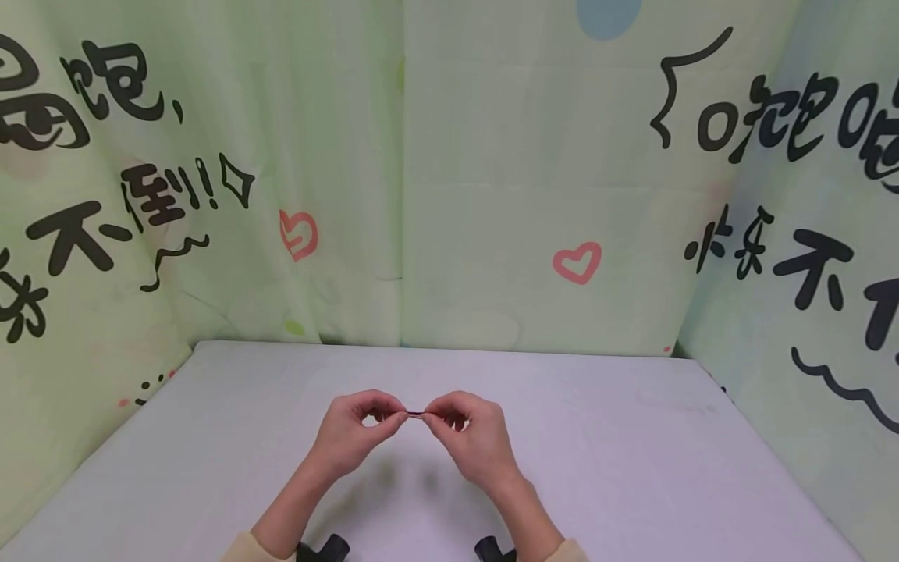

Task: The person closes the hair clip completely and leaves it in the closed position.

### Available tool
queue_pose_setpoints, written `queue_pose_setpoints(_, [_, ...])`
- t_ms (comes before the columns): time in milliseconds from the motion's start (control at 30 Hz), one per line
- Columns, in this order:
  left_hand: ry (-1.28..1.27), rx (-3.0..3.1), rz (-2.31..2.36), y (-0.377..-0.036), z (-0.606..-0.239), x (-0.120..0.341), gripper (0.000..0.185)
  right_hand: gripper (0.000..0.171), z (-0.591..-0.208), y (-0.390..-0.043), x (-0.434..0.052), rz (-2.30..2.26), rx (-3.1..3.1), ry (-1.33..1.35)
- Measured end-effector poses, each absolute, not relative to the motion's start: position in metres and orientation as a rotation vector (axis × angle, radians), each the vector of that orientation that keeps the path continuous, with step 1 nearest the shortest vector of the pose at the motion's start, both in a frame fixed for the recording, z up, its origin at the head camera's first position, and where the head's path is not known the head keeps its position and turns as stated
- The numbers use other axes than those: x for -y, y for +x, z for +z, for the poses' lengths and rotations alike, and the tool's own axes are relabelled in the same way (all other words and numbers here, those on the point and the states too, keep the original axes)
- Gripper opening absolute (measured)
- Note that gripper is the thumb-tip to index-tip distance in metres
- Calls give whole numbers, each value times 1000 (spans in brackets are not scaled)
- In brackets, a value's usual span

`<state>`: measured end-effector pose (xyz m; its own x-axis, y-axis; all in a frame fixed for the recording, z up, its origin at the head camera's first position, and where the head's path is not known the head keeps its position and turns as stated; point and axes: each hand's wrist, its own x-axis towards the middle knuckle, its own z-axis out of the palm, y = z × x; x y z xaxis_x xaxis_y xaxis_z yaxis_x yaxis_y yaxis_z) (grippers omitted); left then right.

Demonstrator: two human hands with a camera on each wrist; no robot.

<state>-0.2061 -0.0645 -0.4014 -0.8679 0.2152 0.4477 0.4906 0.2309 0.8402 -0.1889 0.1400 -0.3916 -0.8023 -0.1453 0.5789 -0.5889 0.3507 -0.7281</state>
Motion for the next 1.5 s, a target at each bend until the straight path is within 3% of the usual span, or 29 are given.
queue_pose_setpoints(433, [-672,2199,-1639,-207,-404,59,11,16,-395,-190,-137,1433,2189,603])
queue_pose_setpoints(700, [-648,2249,-1669,-206,-402,58,3,16,-394,-191,-138,1457,2219,573])
queue_pose_setpoints(1500, [-589,2259,-1776,-206,-401,60,5,26,-403,-197,-139,1239,2146,776])
